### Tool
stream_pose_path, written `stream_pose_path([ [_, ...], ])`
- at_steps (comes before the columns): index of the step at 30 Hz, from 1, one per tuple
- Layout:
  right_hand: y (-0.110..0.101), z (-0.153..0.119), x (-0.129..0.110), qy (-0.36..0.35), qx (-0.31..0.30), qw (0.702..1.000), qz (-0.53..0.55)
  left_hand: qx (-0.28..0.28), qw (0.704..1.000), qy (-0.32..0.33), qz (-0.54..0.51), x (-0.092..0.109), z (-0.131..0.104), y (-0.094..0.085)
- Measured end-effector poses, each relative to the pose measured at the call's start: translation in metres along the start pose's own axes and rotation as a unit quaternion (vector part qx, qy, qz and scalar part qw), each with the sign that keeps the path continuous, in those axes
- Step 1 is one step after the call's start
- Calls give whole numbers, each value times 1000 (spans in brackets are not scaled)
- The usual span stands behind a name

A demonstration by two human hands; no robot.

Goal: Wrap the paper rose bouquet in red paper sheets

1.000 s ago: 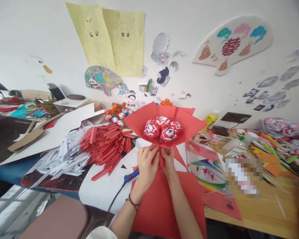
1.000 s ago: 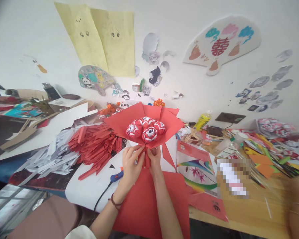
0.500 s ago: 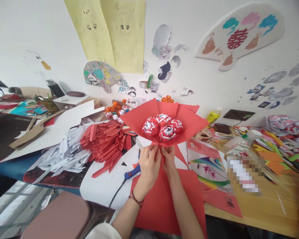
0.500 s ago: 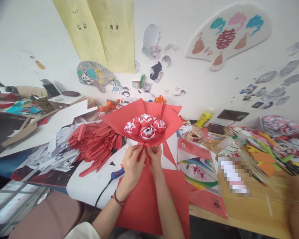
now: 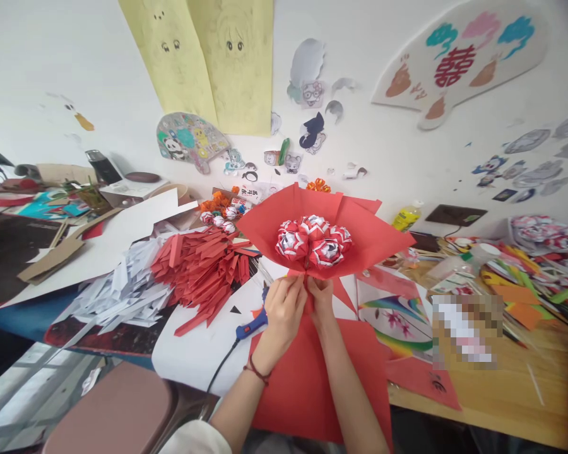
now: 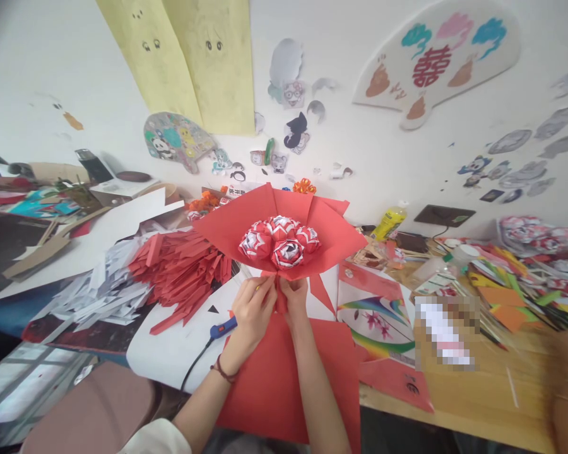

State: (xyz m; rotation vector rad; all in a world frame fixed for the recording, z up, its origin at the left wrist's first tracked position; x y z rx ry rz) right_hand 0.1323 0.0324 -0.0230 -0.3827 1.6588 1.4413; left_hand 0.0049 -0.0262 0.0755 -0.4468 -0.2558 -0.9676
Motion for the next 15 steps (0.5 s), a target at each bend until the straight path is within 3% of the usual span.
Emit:
stream_pose_path([
  [15,8,-4,-9,-19,3,1000,-7,-20,998,-48,-26,-10,-2,7],
])
Point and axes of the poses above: each hand's wrist, its own z-axis towards the middle knuckle, its own y-axis out of the palm, x = y × z, the point moved 9 cm from there along z, towards the middle knuckle, and after that the axes turned 5 degrees about x, right-handed, at the moved point
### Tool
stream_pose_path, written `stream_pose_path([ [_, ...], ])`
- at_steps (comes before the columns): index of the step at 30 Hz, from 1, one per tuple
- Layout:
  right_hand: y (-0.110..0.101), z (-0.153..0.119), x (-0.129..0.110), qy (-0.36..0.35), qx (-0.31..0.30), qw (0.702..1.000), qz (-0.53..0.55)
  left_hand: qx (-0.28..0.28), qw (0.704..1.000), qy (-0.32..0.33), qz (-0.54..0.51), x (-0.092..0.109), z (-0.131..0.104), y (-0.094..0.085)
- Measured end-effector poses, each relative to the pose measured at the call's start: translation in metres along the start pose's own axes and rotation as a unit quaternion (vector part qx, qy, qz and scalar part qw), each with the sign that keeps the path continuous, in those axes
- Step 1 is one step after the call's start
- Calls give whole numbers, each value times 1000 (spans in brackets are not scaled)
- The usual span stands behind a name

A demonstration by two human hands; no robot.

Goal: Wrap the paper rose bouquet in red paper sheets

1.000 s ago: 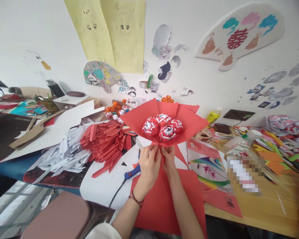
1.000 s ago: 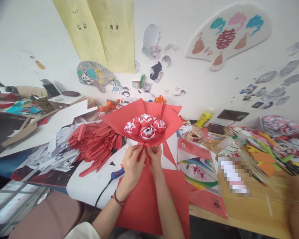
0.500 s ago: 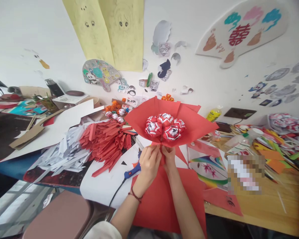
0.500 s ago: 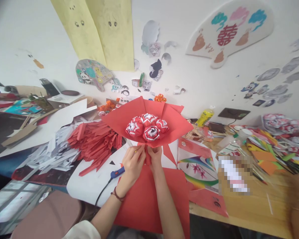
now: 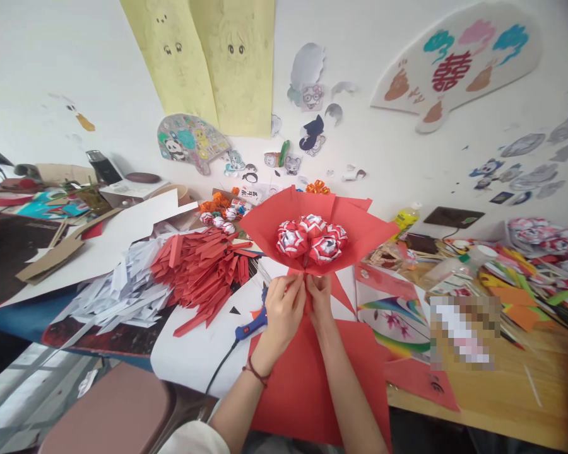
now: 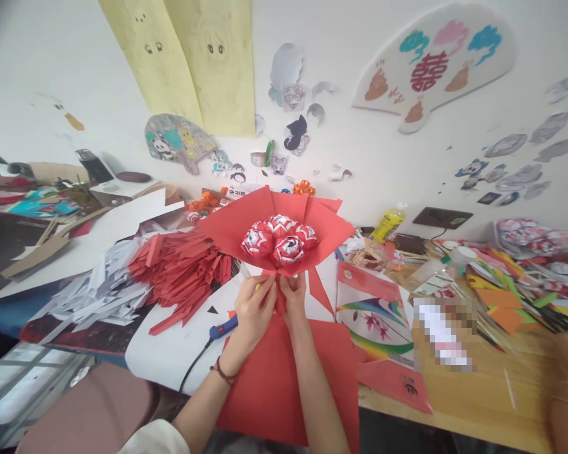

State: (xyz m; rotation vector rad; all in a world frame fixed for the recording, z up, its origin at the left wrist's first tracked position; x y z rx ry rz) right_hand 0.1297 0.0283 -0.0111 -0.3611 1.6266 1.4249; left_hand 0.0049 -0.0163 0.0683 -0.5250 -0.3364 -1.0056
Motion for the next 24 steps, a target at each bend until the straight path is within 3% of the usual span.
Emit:
stream_pose_path([
  [5,-2,-1,0,2,4,1000,-3,-28,999,-36,9,-10,10,-1],
  [11,-5,-1,3,1,7,1000,15,-7,980,-190,-61,-40,18,-5],
  [14,-5,-1,4,3,2,1000,21,-5,970,-224,-97,-45,16,-1],
  [18,-7,-1,2,-4,8,1000,7,-17,976,-194,-100,-38,17,1],
  [24,0,-2,-6,-19,-10,1000,6,8,994,-110,2,-18,14,-6],
])
Point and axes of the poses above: each hand's wrist, its own z-axis towards the middle knuckle, its own y-axis out of the palm, x = y × z, the point moved 9 cm from there along z, towards the middle knuckle, and after that the axes turned 5 degrees about x, right-handed, at the moved point
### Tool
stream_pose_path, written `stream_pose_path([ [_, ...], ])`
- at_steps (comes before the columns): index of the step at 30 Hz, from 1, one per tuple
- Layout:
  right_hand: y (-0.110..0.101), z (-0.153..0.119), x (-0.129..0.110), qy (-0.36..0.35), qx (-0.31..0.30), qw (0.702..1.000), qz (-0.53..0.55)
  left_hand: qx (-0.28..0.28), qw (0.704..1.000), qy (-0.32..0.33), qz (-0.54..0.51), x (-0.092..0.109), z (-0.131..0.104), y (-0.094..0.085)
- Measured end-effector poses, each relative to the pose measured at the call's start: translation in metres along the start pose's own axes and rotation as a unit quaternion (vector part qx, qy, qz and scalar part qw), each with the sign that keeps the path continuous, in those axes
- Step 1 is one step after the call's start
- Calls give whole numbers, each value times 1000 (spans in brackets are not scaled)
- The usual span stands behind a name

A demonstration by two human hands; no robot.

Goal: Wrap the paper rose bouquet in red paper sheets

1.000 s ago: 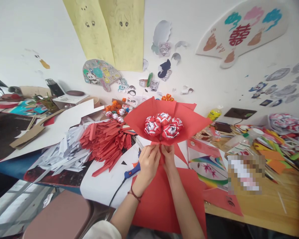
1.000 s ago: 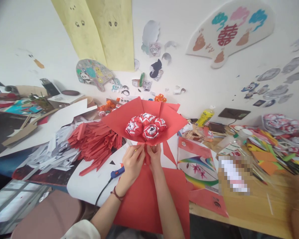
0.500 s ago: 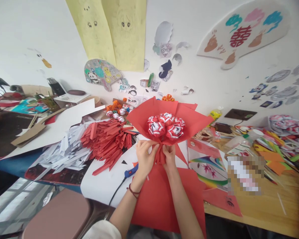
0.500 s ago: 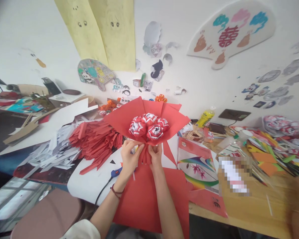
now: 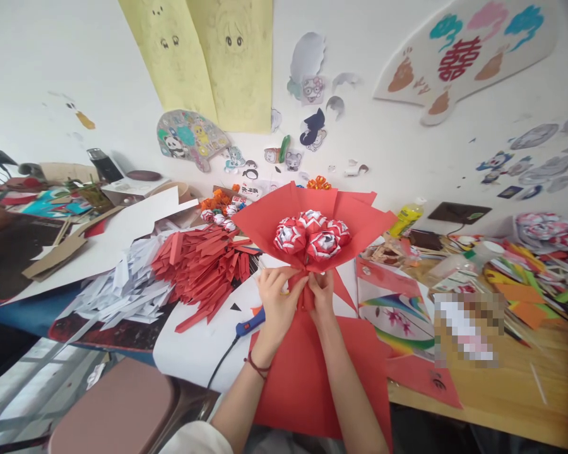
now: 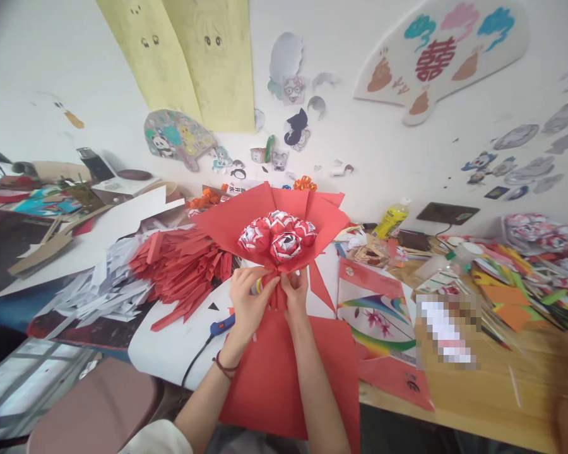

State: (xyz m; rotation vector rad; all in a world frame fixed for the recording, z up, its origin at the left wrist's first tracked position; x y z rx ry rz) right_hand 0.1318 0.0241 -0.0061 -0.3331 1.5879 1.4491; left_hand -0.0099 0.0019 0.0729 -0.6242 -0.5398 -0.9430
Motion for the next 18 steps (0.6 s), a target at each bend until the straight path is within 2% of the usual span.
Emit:
stream_pose_path([
  [4,2,0,0,10,5,1000,-4,57,993,85,58,16,-8,-3],
  [7,0,1,2,13,8,1000,-6,71,986,129,75,22,-14,0],
  [12,-4,2,4,4,13,1000,4,72,982,165,58,25,-18,4],
  [18,-13,3,6,8,47,999,-8,77,978,185,60,28,-20,6],
])
Point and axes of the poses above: each hand's wrist, its own z-axis towards the middle knuckle, its own y-axis out of the palm, x = y × z, the point moved 9 cm from there along z, towards the middle knuckle, and after that the axes turned 5 degrees about x, right-handed, at the moved point
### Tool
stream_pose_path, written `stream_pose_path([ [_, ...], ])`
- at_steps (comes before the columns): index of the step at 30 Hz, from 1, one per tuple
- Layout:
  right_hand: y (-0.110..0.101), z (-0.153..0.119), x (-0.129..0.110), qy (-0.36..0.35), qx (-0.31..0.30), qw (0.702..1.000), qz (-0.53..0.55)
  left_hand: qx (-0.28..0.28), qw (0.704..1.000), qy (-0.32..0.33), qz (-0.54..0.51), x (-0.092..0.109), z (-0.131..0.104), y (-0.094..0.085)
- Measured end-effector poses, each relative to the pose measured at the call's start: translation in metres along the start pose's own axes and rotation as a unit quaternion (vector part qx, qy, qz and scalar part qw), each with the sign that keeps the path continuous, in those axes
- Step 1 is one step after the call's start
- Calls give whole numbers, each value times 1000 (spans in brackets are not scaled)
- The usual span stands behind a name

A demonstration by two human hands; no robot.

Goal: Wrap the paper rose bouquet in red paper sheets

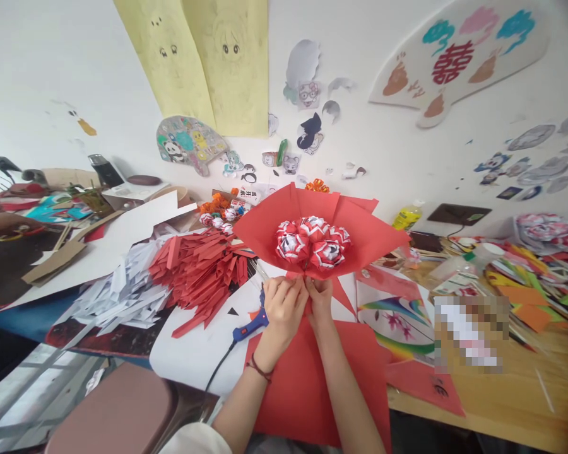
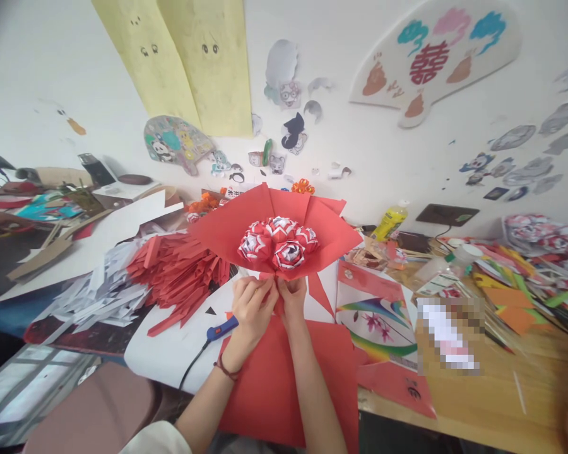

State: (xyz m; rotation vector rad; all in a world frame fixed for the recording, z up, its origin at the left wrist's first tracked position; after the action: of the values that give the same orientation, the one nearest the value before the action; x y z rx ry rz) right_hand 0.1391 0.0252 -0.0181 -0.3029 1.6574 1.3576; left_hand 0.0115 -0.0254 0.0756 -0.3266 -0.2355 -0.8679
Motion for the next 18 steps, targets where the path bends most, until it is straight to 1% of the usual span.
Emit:
stream_pose_path([
  [8,2,1,-1,-7,-7,1000,1,-1,1000,10,2,2,1,0],
  [18,6,-1,-1,-3,-24,999,25,-5,1000,0,-14,-3,-3,4],
])
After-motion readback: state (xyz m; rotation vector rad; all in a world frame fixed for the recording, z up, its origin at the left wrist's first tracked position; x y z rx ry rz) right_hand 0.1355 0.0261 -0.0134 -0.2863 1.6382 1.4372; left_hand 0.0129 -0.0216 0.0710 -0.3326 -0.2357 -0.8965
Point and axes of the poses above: each hand's wrist, its own z-axis towards the middle knuckle, its own y-axis out of the palm, x = y × z, the point moved 9 cm from there along z, towards the middle knuckle, and after that the axes turned 5 degrees about x, right-handed, at the moved point
